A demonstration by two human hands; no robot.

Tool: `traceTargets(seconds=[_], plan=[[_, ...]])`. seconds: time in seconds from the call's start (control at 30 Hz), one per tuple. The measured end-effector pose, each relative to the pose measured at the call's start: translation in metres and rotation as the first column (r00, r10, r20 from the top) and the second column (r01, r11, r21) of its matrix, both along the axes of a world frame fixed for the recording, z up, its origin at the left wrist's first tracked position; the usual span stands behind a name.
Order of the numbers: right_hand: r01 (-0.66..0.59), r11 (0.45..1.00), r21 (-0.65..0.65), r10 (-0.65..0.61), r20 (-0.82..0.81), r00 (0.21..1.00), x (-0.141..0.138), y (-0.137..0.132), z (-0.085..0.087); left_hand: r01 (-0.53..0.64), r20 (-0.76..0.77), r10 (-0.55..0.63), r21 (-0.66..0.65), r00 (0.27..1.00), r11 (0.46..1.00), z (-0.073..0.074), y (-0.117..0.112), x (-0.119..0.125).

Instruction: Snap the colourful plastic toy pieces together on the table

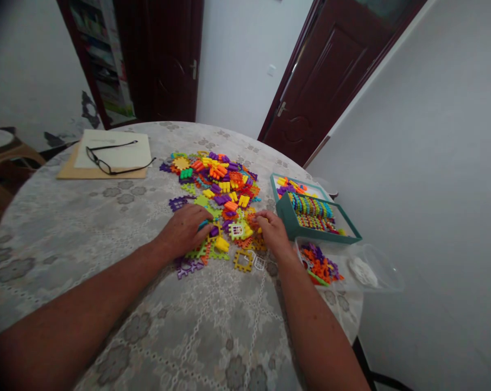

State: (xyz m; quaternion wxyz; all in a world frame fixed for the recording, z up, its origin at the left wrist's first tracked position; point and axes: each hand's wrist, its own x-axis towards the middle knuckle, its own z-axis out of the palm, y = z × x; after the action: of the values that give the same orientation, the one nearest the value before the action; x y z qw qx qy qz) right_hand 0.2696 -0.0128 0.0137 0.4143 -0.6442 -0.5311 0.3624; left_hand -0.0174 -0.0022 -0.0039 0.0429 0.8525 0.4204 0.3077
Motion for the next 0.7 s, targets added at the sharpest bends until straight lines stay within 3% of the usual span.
traceTargets(seconds=[0.07,0.17,0.3,0.5,0.7], plan=[[-0.035,0.997,0.063,0.026,0.138,0.990,0.001,-0.001,0.002,0.012,-0.001,-0.012,0.000,1.000,1.000,0.001,0.000,0.000],[-0.203,0.977,0.067,0.164,0.377,0.912,0.002,-0.007,0.006,0.057,0.004,-0.058,0.010,0.998,0.998,0.005,-0.004,0.001],[-0.378,0.925,0.026,0.306,0.537,0.786,-0.003,-0.017,0.008,0.236,-0.009,-0.236,0.037,0.972,0.971,0.016,-0.015,0.004],[-0.416,0.908,0.051,0.320,0.556,0.767,-0.013,-0.020,0.006,0.378,-0.114,-0.376,-0.009,0.919,0.926,0.021,-0.025,0.007],[-0.341,0.938,0.058,0.288,0.415,0.863,-0.006,-0.014,0.007,0.362,-0.126,-0.365,-0.044,0.922,0.931,0.016,-0.022,0.009]])
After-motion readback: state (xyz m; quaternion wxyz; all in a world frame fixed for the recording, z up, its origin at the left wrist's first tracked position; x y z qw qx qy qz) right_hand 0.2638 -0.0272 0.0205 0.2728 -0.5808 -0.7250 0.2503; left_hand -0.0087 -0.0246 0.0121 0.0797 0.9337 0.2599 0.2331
